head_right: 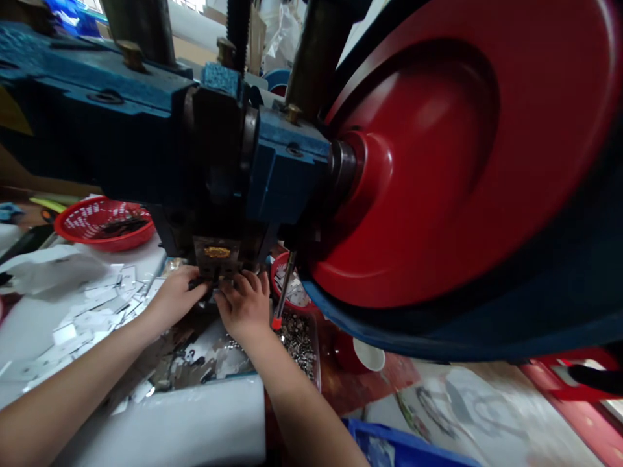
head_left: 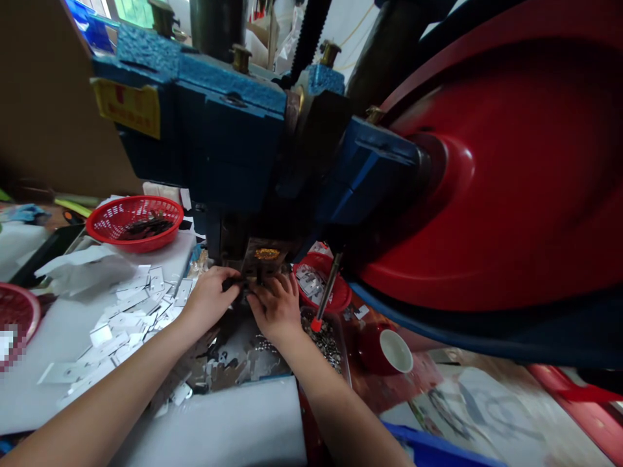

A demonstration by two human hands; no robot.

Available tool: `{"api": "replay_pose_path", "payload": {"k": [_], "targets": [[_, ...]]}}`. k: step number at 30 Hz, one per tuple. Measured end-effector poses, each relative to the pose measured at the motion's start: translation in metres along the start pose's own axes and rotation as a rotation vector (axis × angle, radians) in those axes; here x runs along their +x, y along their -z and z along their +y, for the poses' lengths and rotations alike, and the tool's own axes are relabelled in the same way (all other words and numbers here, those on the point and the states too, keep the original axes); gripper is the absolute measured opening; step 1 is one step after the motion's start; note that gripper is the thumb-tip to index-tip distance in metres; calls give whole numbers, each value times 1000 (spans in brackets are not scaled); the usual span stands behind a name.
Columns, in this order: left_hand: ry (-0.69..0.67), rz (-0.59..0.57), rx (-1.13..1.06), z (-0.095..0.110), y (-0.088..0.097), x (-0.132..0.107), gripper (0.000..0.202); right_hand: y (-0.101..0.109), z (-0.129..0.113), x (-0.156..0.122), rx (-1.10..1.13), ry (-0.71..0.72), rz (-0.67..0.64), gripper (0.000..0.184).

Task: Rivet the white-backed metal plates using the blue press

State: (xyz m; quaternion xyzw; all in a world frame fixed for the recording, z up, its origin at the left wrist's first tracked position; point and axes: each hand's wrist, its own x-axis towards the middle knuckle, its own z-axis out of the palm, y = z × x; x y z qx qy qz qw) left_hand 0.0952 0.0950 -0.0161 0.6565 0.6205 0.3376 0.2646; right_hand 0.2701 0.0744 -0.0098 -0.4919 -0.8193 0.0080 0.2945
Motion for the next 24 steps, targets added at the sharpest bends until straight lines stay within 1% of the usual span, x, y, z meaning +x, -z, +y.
{"api": "replay_pose_path", "payload": {"k": [3,5,9,14,20,24], "targets": [[-10,-19,-33,-2,-4,4,35,1,-3,3,-69,5,-29,23],[-14,-25,-57,-2,-5,6,35,2,-3,4,-73,5,-45,23],[-8,-27,-94,-2,-5,6,34,3,-1,4,19,-11,-49,21],[33,-23,-140,-5,-4,6,32,3,3,3,139,-24,-5,24],[91,-9,-218,-1,3,6,29,4,3,0,56,27,-6,21],[115,14,-279,1,10,4,34,4,1,-1,15,54,-28,20]]}}
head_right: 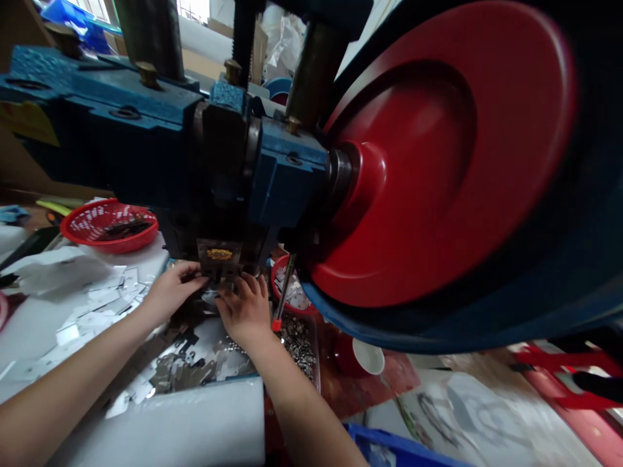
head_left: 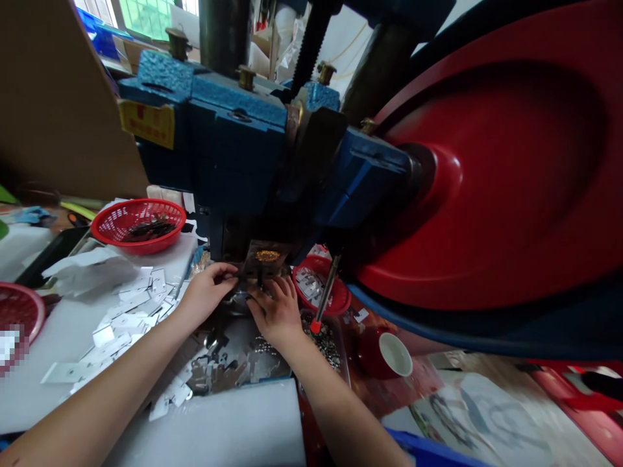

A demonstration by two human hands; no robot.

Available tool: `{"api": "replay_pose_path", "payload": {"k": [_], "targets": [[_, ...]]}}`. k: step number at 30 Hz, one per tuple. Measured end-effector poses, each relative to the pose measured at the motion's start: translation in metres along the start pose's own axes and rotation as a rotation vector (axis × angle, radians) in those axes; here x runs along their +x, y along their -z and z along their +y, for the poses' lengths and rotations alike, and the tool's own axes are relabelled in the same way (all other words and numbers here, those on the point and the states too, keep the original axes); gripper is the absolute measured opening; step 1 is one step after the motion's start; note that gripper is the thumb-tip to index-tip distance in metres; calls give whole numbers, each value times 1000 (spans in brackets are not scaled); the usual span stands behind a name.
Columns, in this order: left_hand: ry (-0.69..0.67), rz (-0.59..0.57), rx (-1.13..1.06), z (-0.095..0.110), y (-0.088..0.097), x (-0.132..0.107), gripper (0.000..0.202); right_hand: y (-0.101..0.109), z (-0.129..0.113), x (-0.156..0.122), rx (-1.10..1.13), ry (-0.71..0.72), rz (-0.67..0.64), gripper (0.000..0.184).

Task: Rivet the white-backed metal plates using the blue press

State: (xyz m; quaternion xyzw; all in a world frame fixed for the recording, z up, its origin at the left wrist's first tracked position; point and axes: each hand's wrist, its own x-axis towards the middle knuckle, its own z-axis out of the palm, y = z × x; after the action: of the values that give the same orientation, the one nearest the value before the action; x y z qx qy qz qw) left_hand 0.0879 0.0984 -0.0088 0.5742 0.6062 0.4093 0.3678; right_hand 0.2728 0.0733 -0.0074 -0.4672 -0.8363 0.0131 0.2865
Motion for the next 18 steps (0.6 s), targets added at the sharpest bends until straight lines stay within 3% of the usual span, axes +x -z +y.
{"api": "replay_pose_path", "payload": {"k": [9,18], "targets": [[-28,-46,118,16,0,-8,28,-6,7,-1,199,-66,83,22],[-164,7,331,10,-4,-4,24,-7,5,-3,104,-57,45,21]]}}
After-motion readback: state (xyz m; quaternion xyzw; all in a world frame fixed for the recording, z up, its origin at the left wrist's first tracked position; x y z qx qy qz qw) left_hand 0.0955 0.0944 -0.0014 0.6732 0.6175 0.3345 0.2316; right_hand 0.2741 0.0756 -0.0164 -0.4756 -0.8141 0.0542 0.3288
